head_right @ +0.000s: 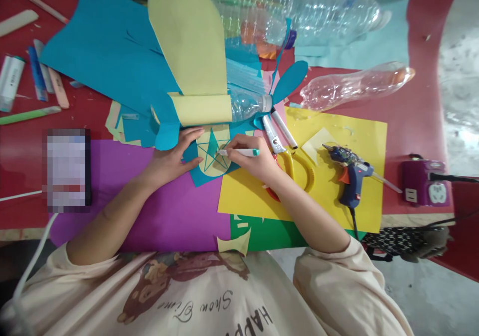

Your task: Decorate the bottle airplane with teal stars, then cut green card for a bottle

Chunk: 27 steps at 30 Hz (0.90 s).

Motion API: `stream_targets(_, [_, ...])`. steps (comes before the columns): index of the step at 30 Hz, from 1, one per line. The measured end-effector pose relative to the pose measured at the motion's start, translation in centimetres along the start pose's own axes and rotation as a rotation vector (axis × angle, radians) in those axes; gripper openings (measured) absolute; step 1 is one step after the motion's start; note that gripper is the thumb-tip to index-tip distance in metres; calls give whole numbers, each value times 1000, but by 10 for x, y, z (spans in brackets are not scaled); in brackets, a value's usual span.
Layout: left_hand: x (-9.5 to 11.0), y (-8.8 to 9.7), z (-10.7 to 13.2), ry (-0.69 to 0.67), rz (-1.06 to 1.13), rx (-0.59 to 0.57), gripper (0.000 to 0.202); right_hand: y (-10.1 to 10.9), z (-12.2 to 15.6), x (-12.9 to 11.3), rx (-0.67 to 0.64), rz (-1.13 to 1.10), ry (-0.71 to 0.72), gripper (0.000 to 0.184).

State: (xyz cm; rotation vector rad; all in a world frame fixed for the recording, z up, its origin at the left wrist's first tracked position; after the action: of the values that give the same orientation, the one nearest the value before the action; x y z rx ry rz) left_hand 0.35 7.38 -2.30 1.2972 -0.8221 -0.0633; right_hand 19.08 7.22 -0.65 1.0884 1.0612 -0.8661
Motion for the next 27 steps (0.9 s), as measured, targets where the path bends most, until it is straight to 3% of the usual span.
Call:
stream_targets(6, [-1,-1,0,28,5,-17,54,-3,1,-1,-90,31,-26,16])
stream_targets(15, [1,1,0,6,2,7,50,1,-1,1,29,-45,-15,15])
stream_targets(22, [-1,-1,-1,16,3,1,53,-3,0,-1,-63,-1,-37,16])
stream_targets(27, [1,1,-1,-2,-1,18,50,6,-1,1,80,-24,-19,16])
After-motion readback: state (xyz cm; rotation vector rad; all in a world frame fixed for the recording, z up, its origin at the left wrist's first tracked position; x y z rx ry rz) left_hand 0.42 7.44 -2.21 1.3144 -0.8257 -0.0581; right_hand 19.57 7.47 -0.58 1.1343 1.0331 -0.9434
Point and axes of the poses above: each hand's wrist, its own z-axis away from the middle knuckle, its own y-axis out of the back of the hand, x = y × z, the point moved 6 cm from there along -z, towards the middle knuckle, and after that the axes turned 1 degree about -x, right-handed, at the moved point
